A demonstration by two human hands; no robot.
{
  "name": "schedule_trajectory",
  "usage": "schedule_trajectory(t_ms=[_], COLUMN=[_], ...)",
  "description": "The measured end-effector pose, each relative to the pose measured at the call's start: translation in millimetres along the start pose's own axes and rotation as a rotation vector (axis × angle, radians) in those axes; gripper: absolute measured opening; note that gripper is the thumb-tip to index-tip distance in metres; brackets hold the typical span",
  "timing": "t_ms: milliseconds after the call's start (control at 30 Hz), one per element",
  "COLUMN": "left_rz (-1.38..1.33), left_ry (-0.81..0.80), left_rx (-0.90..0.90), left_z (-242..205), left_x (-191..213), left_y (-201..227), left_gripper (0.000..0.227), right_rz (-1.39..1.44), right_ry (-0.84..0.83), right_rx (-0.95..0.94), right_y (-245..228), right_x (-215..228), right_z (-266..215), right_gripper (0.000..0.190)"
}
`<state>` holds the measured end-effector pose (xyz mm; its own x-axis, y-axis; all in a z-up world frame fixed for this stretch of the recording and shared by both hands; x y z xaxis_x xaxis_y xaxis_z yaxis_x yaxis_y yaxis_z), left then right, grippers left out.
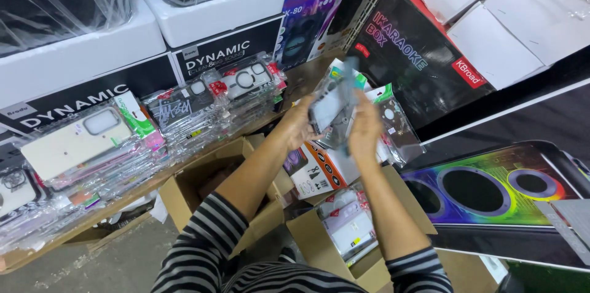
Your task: Sorting through boxes of phone cases and electronic accessories and organizing them in a stock area.
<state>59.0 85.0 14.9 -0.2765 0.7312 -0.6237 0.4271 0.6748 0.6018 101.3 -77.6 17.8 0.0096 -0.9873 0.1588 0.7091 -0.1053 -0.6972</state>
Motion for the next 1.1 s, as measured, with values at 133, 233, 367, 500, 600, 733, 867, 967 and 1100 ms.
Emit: schedule_trajectory(t_ms=[133, 233, 367, 500, 600, 733, 867, 967, 1100], left_rz=[-0.050, -0.005, -0.001, 0.005, 0.013, 0.026, 0.215, 0.623, 1.296], left_ry=[0.068, -0.032, 0.054, 0.077, 0.106, 0.105, 0.102, 0.125, 0.163], left_rx=[-0.032, -0.079, -0.052, -0.056, -0.085, -0.096, -0.232, -0.513, -1.014], left_z=[-21.9, 34.6, 42.6, 41.3, 49.9, 42.0, 16.8, -29.2, -69.1], left_x=[-3.5, 31.4, 35.7, 28.5, 31.9, 29.9, 6.0, -25.4, -76.3], left_y=[6.0, -30.5, -39.9, -39.5, -40.1, -34.9, -33.8, -21.7, -37.4], left_gripper=[0.106, 0.103, 0.066, 0.058, 0.060, 0.057, 0.062, 0.050, 0.055], right_rz=[-0.428, -0.580, -0.727, -0.734, -0.855, -0.819, -0.783, -0.483, 0.336], right_ry=[-0.585, -0.641, -0.480, -0.294, -0.237, -0.171, -0.237, -0.119, 0.092], right_rx=[-0.179, -0.252, -0.162, -0.017, -0.101, -0.193, -0.386, -0.448, -0.794], right_y=[-37.0, 0.1, 62.5, 67.4, 60.6, 57.9, 56.2, 19.6, -49.6], right_x=[-51.0, -48.6, -35.6, -18.7, 9.4, 50.0, 73.6, 71.9, 71.7], right_z=[-13.6, -3.4, 11.4, 20.6, 10.8, -35.2, -76.3, -59.0, -16.7], right_gripper=[0.050, 0.053, 0.048, 0.043, 0.044, 0.042, 0.034, 0.022, 0.040])
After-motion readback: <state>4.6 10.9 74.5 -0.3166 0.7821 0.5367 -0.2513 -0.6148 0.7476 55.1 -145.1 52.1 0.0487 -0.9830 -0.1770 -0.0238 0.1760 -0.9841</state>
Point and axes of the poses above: each hand's wrist, its own z-axis towards the middle knuckle, its own x-axis out of the back of the hand, y = z × x, the point moved 3 cm from there along z, towards the middle knuckle, and after that the axes turned 1 degree about z, right-handed, at the moved point
